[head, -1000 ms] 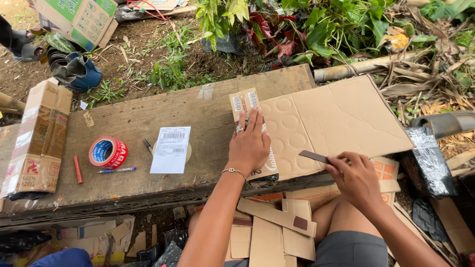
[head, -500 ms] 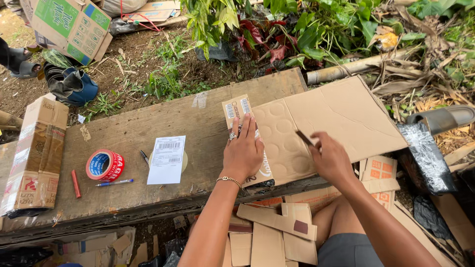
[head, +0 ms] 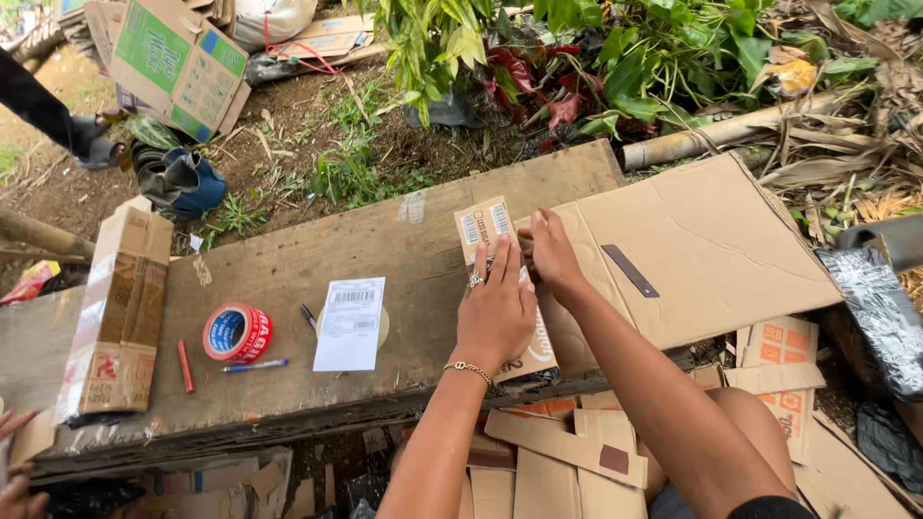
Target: The person assembles a small cardboard box on a wooden table. They fold the flaps, align the edges, and use a metal tool to crease and secure the box structure. The person handles the box repeatedly to ensure the sides are properly formed.
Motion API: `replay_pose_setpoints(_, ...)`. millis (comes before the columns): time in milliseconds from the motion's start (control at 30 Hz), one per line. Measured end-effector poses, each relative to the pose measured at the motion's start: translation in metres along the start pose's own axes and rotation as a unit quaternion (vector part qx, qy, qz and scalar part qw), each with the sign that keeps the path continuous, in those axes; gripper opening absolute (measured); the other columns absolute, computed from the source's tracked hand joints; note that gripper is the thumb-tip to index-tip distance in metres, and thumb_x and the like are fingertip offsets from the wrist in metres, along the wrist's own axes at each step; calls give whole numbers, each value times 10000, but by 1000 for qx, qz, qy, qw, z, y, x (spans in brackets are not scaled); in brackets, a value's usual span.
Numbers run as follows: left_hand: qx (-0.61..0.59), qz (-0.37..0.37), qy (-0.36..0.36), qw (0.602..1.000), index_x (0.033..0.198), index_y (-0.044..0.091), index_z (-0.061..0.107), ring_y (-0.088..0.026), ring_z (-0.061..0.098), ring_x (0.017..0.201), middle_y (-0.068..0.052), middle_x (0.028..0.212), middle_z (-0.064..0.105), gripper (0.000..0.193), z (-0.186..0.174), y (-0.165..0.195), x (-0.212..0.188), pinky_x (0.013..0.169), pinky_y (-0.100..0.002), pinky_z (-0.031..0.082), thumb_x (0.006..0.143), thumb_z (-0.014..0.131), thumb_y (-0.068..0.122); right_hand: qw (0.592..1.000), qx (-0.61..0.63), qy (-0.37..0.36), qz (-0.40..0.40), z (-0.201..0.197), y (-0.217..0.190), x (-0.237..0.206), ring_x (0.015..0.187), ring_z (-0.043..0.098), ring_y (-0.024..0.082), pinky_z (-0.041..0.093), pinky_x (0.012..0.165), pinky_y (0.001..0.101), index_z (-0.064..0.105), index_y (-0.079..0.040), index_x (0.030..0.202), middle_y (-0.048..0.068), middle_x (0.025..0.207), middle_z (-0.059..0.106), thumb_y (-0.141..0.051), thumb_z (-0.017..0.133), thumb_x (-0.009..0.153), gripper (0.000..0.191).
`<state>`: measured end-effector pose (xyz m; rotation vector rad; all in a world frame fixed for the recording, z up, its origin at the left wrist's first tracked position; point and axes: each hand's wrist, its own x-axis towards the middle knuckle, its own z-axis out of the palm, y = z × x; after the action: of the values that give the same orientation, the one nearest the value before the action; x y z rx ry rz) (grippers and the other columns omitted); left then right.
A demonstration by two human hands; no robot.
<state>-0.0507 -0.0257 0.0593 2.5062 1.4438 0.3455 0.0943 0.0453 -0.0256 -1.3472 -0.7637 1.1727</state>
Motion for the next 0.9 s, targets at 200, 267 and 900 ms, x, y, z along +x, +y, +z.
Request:
replay_pose_setpoints(200,-7,-9,-5,1000,1583,84,305,-337,137,1560,-59,1692,204,643,-1,-1,-2,1188,-510,295,988,412,301,999,-23,-28,40,-6,-12,16,497,520,138,451,434,288,330,-116,1501,130,1217,720,-579,221,1049,656)
replay_pose_setpoints(267,-5,-4,2,1000,1580,83,310,-337,141,1563,-58,1691,210,641,-1,-2,-1,1191,-508,301,987,418,300,998,-35,-39,24,-8,-11,14,467,515,135,447,405,279,287,-139,1528,130,1240,718,-594,220,1029,679)
replay_pose_setpoints(900,-11,-5,6,1000,1575,79,323,-337,140,1559,-58,1690,216,636,-1,-1,-1,1183,-502,318,988,422,300,987,-148,-10,-63,-8,-8,6,1048,738,278,577,824,327,345,-109,1549,155,1209,766,-566,309,1048,679)
